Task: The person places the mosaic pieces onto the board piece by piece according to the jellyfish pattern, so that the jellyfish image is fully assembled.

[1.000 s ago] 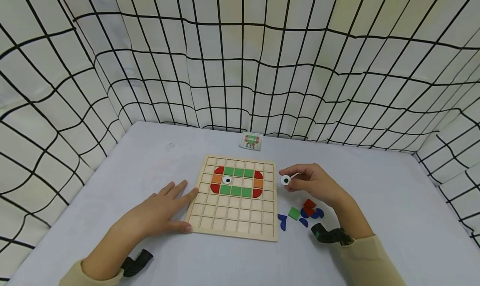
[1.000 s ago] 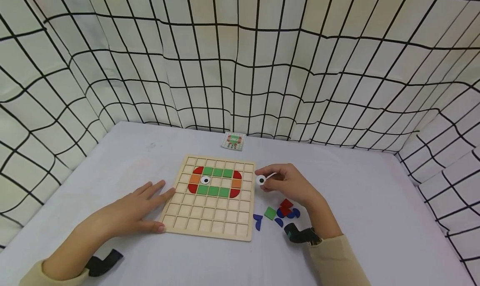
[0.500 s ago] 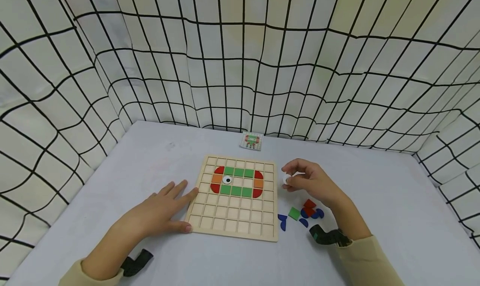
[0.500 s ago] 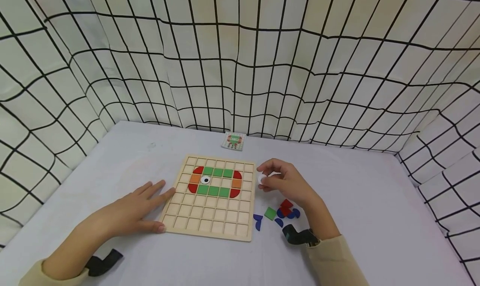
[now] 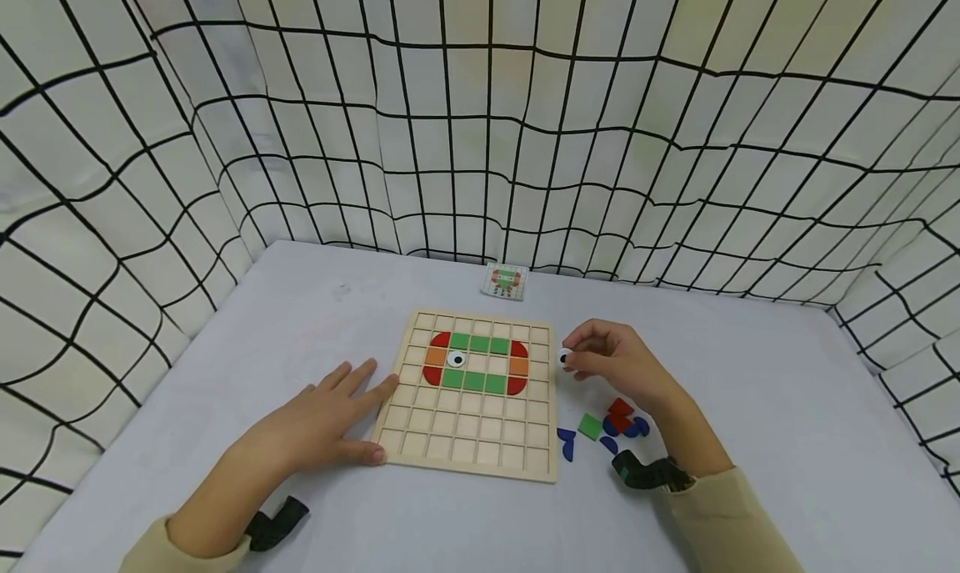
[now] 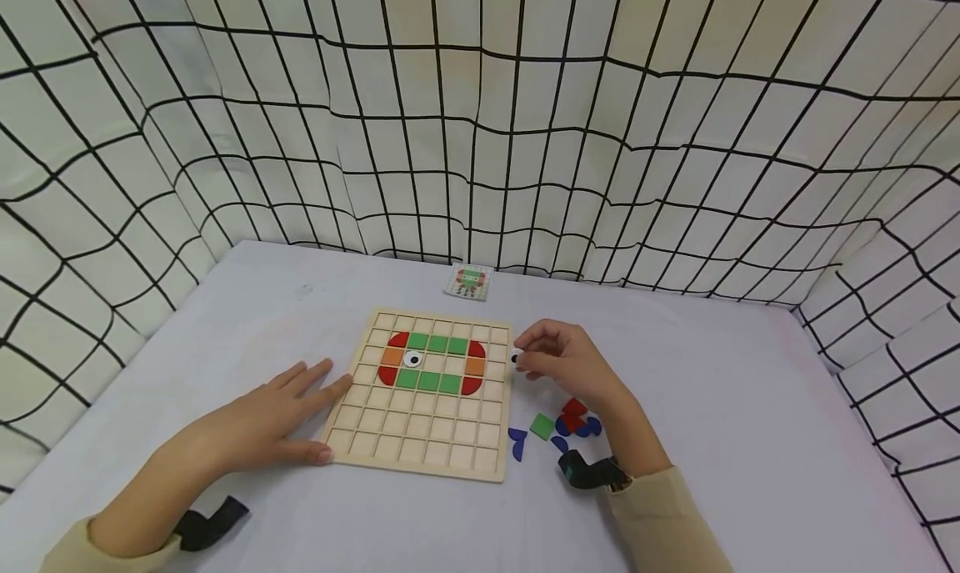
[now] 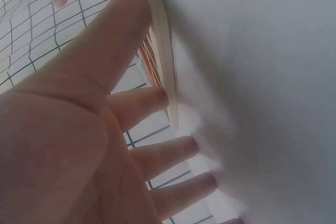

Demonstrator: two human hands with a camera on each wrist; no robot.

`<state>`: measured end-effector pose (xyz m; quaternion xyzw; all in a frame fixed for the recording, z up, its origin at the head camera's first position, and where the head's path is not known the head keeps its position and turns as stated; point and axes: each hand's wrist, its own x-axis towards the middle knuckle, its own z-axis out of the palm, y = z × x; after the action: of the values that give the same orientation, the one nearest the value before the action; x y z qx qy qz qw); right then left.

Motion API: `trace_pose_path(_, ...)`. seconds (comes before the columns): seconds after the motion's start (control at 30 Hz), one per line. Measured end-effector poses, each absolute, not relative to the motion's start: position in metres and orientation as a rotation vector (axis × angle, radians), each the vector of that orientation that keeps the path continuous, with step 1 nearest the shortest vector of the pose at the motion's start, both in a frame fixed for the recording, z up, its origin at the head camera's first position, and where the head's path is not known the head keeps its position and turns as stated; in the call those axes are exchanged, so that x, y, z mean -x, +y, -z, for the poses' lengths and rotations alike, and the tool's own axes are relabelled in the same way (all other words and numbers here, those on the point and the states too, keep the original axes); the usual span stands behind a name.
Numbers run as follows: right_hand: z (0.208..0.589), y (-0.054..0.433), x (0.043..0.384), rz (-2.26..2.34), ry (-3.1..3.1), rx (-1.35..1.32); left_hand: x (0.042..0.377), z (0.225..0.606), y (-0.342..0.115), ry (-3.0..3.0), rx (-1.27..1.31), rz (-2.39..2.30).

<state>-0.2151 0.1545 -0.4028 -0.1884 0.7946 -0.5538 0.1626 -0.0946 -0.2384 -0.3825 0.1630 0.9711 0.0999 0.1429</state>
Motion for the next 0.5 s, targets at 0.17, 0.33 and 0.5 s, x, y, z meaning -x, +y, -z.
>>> trace_pose_path(0.17,0.403,0.137,0.219,1.53,2.272,0.532,0.097,0.382,-0.238,2.796,-0.47,-0.284)
trace_pose_path(0.33,0.403,0.117,0.224,1.433,2.274,0.543,0.097,0.382,-0.238,2.787,-0.473,-0.285)
trace_pose_path(0.5,0.4,0.097,0.232,1.266,2.365,0.605,0.097,0.383,-0.238,2.786,-0.467,-0.29)
